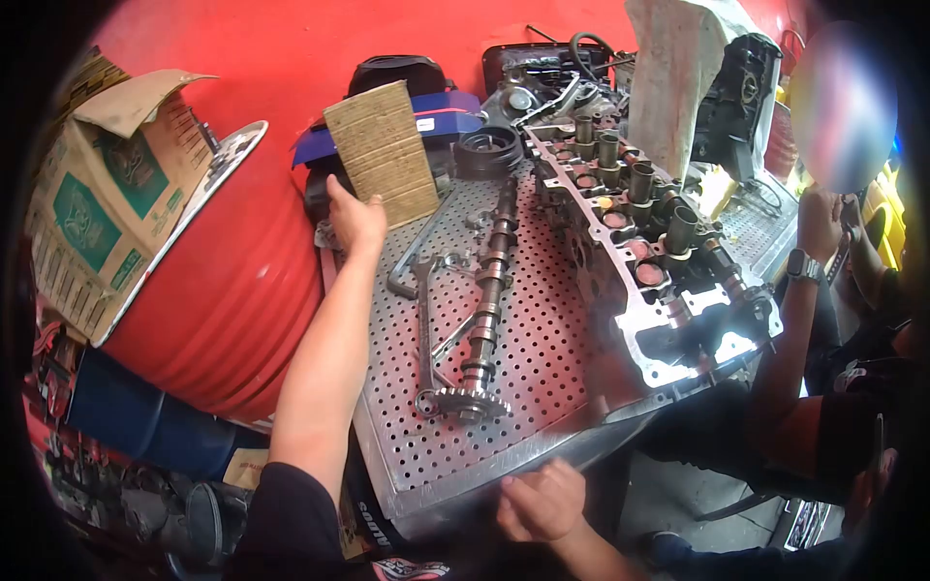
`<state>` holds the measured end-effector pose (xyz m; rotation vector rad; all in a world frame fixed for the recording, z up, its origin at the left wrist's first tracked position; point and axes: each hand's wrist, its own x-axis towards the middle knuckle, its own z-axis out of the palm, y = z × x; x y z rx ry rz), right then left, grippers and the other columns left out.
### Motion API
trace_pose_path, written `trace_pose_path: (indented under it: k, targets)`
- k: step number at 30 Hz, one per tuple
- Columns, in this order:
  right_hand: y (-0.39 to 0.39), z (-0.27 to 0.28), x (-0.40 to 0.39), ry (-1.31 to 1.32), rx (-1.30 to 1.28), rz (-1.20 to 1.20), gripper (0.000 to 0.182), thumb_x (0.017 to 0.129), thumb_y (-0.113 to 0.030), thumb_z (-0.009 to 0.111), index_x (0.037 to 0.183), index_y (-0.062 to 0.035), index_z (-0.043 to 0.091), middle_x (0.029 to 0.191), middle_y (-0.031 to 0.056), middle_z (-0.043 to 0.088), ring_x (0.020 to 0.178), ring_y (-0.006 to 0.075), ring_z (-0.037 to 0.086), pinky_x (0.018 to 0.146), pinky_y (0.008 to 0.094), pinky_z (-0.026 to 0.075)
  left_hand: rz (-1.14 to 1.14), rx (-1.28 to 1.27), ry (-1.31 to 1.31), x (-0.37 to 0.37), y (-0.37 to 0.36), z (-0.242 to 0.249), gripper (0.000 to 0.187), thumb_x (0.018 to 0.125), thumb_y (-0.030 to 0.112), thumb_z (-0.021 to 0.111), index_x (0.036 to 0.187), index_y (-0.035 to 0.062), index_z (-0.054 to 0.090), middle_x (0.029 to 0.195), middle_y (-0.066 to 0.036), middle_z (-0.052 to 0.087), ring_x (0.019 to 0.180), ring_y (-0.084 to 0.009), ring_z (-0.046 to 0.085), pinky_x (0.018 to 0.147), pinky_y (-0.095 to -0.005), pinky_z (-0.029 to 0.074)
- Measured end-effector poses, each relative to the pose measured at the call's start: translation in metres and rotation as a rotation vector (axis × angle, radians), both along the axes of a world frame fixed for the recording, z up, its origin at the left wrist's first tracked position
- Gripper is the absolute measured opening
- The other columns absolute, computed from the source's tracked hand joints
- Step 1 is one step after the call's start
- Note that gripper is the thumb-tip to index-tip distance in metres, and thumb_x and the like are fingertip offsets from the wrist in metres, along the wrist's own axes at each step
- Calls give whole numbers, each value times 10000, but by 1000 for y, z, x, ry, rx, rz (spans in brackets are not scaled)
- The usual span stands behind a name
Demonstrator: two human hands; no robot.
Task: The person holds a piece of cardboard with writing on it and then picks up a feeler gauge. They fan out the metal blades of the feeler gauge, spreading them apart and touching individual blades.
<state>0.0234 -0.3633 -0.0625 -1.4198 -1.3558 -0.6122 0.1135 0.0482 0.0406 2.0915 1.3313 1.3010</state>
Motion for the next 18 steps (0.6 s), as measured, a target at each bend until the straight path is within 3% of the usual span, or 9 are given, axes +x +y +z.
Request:
trace_pose_path:
  k: [2, 8, 14, 18]
  targets:
    - [-1, 1, 0, 8, -16, 6, 420, 703, -75, 692, 1118, -46, 634, 737, 25, 606, 530, 173, 492, 504, 305, 385, -9, -14, 14, 0, 4, -6, 707, 860, 110, 700, 1461, 47, 332, 1202, -255, 626, 1096, -393, 613, 955, -480, 466]
    - [-4, 3, -1, 19, -77, 29, 476, 700, -89, 703, 1168, -74, 620, 776, 8, 604, 556, 169, 495, 520, 309, 388, -110, 124, 50, 2, 24, -30, 580, 896, 195, 674, 1408, 68, 434, 1175, -243, 654, 1088, -423, 615, 931, -480, 479]
    - [-3, 3, -1, -4, -79, 18, 473, 703, -91, 705, 1167, -65, 620, 775, 13, 603, 557, 170, 495, 518, 310, 388, -231, -78, 130, 4, 12, -21, 621, 926, 240, 641, 1467, 85, 377, 1162, -263, 665, 1069, -438, 644, 918, -488, 498]
    - [-2, 1, -2, -13, -58, -4, 438, 709, -85, 700, 1140, -49, 629, 770, 21, 606, 550, 170, 494, 515, 310, 386, -243, -85, 107, 5, 14, -24, 686, 915, 235, 646, 1501, 91, 319, 1146, -279, 666, 1079, -422, 647, 931, -480, 497]
